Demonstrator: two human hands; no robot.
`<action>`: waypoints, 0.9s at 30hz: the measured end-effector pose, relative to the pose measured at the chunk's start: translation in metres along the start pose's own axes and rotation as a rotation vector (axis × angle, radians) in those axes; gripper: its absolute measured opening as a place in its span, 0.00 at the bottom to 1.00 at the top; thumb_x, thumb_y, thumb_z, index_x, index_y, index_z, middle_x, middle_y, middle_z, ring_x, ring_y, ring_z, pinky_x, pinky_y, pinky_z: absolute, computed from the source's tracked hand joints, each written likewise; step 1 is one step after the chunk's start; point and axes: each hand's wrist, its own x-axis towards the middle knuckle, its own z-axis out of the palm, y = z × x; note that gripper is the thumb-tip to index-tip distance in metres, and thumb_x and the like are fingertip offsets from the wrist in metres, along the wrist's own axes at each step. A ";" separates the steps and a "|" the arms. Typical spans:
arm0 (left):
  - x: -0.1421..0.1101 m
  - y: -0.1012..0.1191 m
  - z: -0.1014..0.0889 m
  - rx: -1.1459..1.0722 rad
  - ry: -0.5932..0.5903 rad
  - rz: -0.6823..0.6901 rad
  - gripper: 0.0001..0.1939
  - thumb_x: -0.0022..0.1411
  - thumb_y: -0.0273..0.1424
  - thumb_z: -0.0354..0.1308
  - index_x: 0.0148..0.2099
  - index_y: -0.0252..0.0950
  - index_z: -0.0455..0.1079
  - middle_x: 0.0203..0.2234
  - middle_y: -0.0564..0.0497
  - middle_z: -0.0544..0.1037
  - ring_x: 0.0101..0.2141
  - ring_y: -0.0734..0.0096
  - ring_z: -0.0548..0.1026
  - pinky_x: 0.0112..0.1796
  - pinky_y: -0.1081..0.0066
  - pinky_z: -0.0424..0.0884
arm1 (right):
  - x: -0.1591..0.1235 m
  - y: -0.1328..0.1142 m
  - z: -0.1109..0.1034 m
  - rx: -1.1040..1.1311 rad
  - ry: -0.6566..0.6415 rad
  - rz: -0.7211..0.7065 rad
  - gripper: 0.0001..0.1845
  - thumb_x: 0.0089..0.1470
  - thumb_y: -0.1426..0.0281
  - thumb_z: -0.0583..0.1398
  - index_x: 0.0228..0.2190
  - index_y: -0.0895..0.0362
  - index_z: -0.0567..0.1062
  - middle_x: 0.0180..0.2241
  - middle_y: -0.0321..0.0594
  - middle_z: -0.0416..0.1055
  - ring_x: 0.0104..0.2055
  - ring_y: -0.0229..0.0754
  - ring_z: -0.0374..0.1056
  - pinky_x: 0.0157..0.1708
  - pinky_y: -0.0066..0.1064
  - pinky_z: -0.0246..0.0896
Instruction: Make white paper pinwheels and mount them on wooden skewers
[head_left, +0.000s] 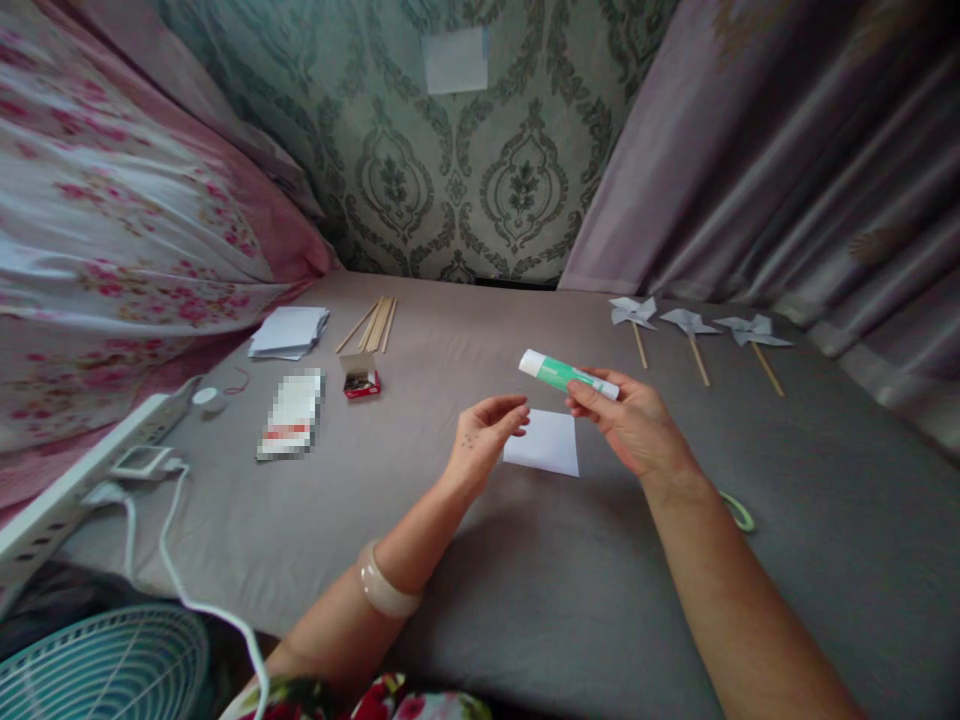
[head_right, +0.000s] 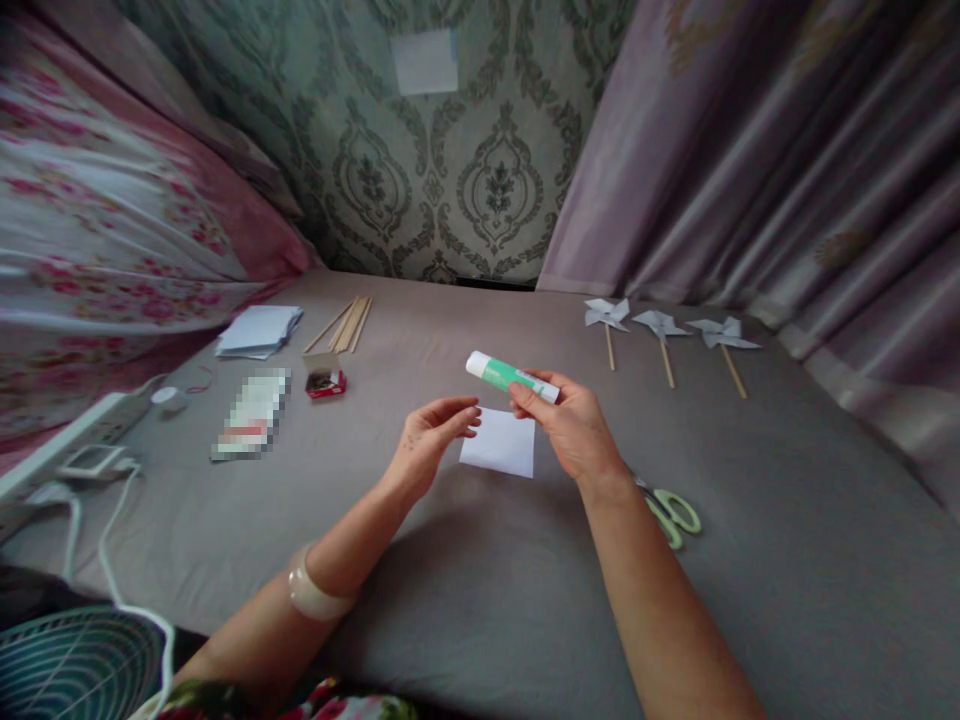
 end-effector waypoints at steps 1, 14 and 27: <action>0.002 -0.002 -0.003 0.074 0.055 0.026 0.15 0.49 0.35 0.63 0.37 0.31 0.76 0.30 0.47 0.79 0.30 0.71 0.74 0.32 0.71 0.69 | 0.001 -0.004 -0.005 0.014 0.034 -0.010 0.23 0.31 0.62 0.73 0.31 0.58 0.75 0.24 0.33 0.72 0.24 0.34 0.67 0.27 0.27 0.65; -0.005 -0.009 -0.013 1.291 -0.294 0.467 0.11 0.63 0.28 0.49 0.39 0.35 0.74 0.39 0.45 0.77 0.41 0.63 0.73 0.45 0.63 0.69 | 0.008 -0.010 -0.042 -0.255 0.123 -0.144 0.20 0.35 0.62 0.69 0.31 0.58 0.73 0.22 0.31 0.67 0.22 0.32 0.60 0.22 0.26 0.58; -0.017 -0.019 0.004 1.417 -0.457 0.471 0.11 0.66 0.30 0.48 0.39 0.35 0.72 0.42 0.44 0.73 0.47 0.61 0.68 0.47 0.62 0.69 | 0.007 -0.006 -0.037 -0.421 0.082 -0.174 0.20 0.39 0.61 0.67 0.33 0.58 0.72 0.23 0.32 0.66 0.23 0.33 0.61 0.21 0.26 0.57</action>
